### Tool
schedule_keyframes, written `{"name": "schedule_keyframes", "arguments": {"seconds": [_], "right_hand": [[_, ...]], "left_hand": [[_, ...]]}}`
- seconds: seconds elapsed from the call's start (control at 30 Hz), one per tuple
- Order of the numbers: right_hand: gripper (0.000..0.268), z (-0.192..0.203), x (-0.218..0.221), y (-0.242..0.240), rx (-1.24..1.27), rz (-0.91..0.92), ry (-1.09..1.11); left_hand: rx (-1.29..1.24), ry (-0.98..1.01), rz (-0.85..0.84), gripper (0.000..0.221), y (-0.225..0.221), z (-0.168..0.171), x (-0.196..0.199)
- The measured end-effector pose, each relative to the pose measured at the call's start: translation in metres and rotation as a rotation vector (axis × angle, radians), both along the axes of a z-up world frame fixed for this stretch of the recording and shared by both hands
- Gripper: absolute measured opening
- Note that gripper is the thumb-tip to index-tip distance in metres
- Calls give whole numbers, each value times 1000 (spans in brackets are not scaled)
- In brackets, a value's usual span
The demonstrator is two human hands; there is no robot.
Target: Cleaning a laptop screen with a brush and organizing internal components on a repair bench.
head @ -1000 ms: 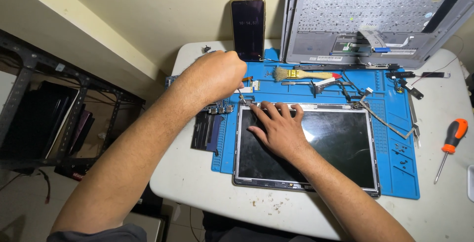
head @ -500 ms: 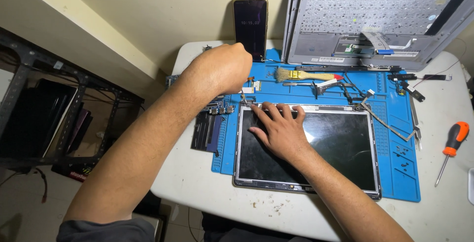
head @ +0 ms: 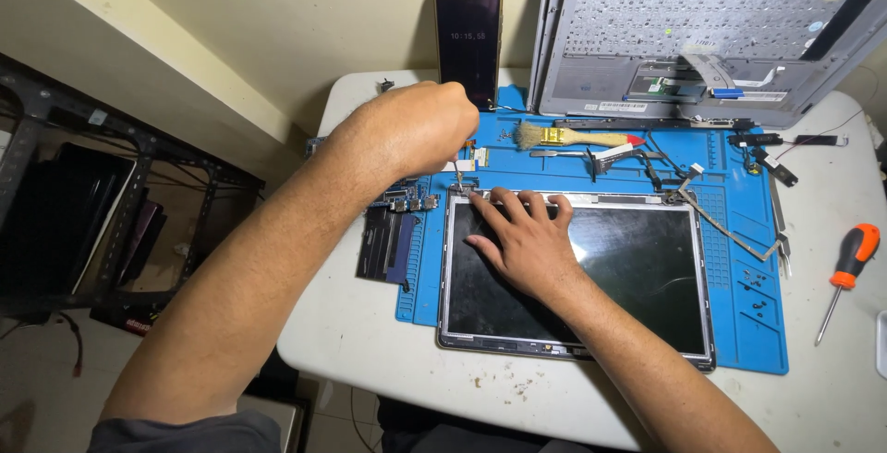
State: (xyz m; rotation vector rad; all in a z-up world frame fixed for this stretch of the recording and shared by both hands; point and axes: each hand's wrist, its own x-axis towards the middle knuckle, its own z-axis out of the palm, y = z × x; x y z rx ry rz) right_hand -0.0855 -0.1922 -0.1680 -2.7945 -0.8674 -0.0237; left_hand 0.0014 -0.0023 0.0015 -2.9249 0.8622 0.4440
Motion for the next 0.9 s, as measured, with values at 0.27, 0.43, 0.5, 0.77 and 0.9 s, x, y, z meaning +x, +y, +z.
{"name": "schedule_keyframes", "arguments": {"seconds": [0.27,0.43,0.5,0.77,0.9], "right_hand": [[61,1,-1,1,-1,4,22],[68,24,-15,-17,-57,40,90],[68,47,-33,-34,33,106,112],[34,40,-67,-167,447,-398,-25],[20,54,-81,-217,456,-880,120]], "left_hand": [[-35,-2,75,15,5,17,-19],[-168,8,271,16,6,57,-69],[-482,-362,232,16,13,36,-81],[-984,-621,267,9,-21,-127,-125],[-1036,-586,277,11,-27,-152,-134]]}}
